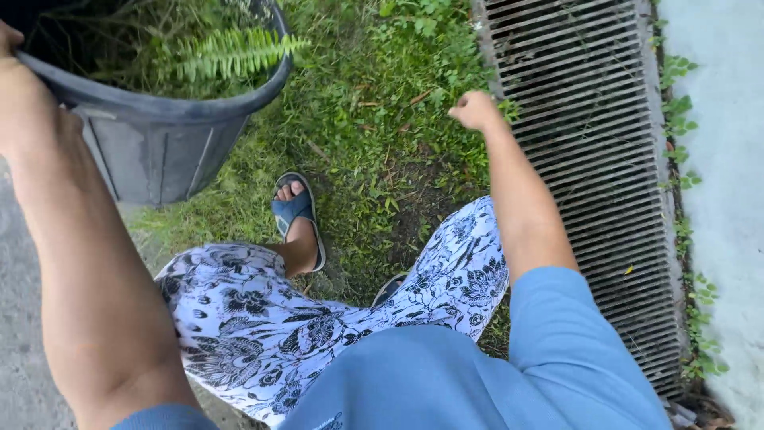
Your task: Pulling weeds and grass from the ground and placing them into a black plastic bucket.
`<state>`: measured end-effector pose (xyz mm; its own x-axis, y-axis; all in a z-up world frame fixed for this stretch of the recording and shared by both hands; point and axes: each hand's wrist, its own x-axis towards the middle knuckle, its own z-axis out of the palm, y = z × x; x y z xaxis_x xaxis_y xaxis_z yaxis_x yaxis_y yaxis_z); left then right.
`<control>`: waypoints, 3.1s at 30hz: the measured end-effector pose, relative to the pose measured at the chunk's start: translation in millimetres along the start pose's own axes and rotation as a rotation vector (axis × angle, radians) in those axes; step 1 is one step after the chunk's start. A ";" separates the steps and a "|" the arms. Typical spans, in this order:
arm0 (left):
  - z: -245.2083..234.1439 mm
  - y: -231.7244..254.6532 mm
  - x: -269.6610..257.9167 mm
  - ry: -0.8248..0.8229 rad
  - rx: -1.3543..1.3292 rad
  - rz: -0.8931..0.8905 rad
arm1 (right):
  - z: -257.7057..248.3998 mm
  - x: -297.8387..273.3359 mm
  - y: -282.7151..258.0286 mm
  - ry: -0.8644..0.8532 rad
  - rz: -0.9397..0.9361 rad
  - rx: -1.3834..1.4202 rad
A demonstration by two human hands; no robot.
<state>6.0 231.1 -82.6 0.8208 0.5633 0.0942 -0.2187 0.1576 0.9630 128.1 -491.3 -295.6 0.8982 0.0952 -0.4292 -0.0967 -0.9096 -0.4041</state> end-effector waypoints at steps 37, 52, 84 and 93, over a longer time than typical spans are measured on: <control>-17.7 36.6 -94.4 0.348 0.531 0.330 | 165.4 33.0 -333.1 0.226 -0.847 -0.822; 9.5 3.6 -54.6 0.283 0.342 0.119 | 212.6 95.5 -247.7 -0.414 -0.258 0.499; 56.9 7.6 -44.0 0.281 0.379 0.083 | 199.6 42.3 -288.8 -0.150 0.468 1.572; 81.2 -10.4 -55.0 0.261 0.673 0.172 | 53.0 85.8 -225.4 0.386 -0.048 1.585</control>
<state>6.0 132.6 -77.3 0.6335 0.7230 0.2756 0.1062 -0.4341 0.8946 204.2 -256.7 -284.2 0.9377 -0.2128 -0.2748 -0.1671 0.4172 -0.8933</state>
